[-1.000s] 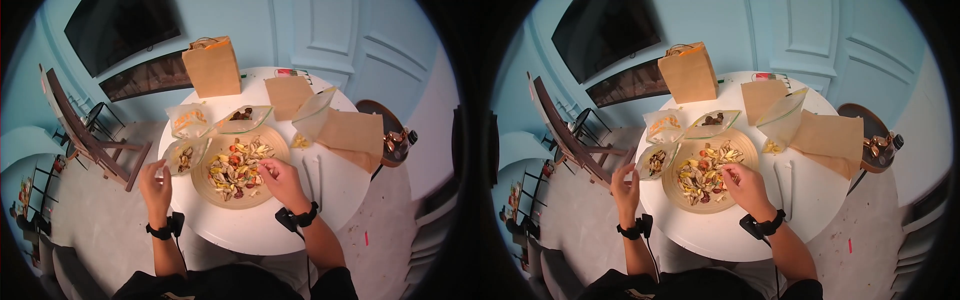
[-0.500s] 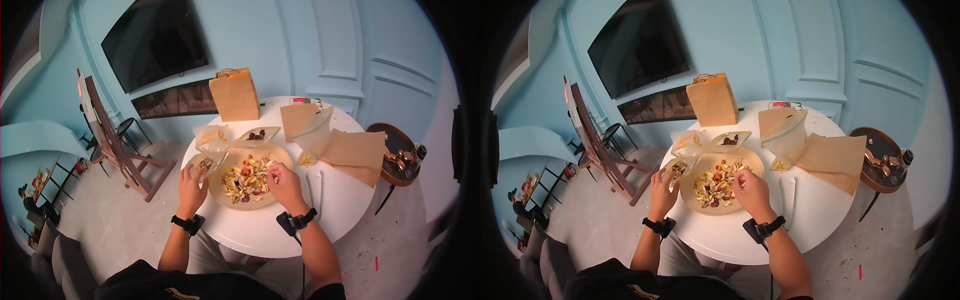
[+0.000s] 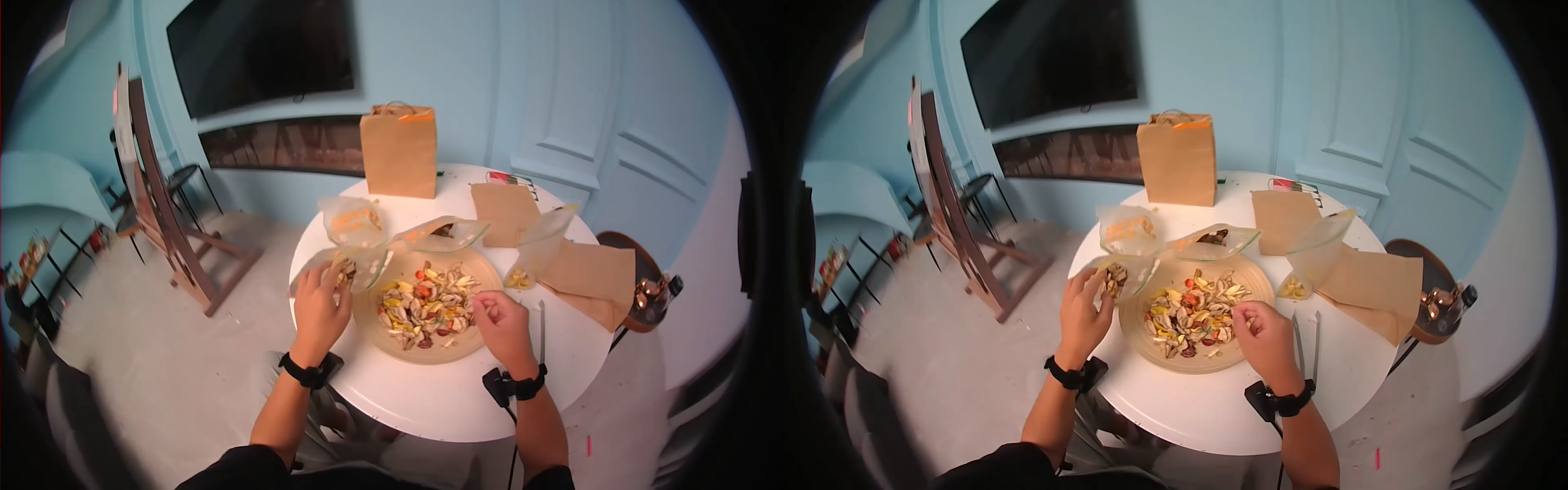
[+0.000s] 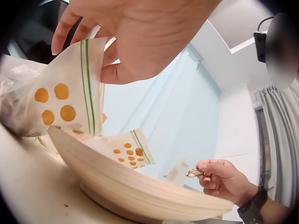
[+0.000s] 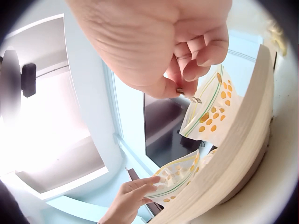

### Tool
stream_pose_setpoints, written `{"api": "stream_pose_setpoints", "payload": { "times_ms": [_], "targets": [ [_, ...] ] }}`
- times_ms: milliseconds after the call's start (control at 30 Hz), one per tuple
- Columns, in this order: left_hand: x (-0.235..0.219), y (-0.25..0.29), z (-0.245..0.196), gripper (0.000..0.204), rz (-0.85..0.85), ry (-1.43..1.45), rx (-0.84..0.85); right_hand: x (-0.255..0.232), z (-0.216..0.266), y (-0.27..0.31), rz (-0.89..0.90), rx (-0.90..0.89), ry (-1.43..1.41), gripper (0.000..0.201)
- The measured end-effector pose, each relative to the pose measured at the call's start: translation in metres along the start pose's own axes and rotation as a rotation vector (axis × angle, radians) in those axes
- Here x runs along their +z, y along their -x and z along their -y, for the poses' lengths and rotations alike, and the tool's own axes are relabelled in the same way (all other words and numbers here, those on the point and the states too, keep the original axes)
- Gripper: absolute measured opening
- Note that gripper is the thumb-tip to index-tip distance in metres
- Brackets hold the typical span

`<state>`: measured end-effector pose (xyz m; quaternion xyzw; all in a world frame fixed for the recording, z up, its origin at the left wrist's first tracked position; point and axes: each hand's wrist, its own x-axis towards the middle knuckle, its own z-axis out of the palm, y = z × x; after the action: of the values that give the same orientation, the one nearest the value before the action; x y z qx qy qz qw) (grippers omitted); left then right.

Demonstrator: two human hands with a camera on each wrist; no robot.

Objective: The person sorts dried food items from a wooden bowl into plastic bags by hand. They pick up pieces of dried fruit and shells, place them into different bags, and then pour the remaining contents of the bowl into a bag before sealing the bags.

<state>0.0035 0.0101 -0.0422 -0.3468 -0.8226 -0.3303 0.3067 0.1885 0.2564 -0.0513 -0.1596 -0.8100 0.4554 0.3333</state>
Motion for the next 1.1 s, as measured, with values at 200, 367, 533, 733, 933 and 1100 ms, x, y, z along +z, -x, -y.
{"api": "stream_pose_setpoints", "payload": {
  "times_ms": [200, 367, 533, 733, 933, 1100],
  "targets": [
    [-0.006, -0.001, 0.004, 0.050, 0.118, 0.116, -0.013, 0.026, 0.035, -0.023, 0.197, 0.058, -0.159, 0.015],
    [-0.013, -0.007, 0.010, 0.051, 0.197, 0.147, -0.020, 0.102, 0.065, -0.071, 0.372, -0.101, -0.097, 0.023],
    [-0.009, -0.005, 0.016, 0.051, 0.168, 0.234, -0.012, 0.123, 0.075, -0.089, 0.431, -0.148, 0.211, 0.023],
    [-0.009, -0.010, 0.017, 0.051, 0.165, 0.236, 0.012, 0.088, 0.085, -0.086, 0.815, -0.105, 0.556, 0.021],
    [-0.004, -0.002, 0.012, 0.051, 0.161, 0.150, 0.078, 0.107, 0.056, -0.073, 0.860, -0.231, 0.724, 0.017],
    [-0.013, 0.005, 0.002, 0.051, 0.128, 0.054, 0.108, 0.097, 0.044, -0.084, 0.803, -0.162, 0.772, 0.017]
  ]
}}
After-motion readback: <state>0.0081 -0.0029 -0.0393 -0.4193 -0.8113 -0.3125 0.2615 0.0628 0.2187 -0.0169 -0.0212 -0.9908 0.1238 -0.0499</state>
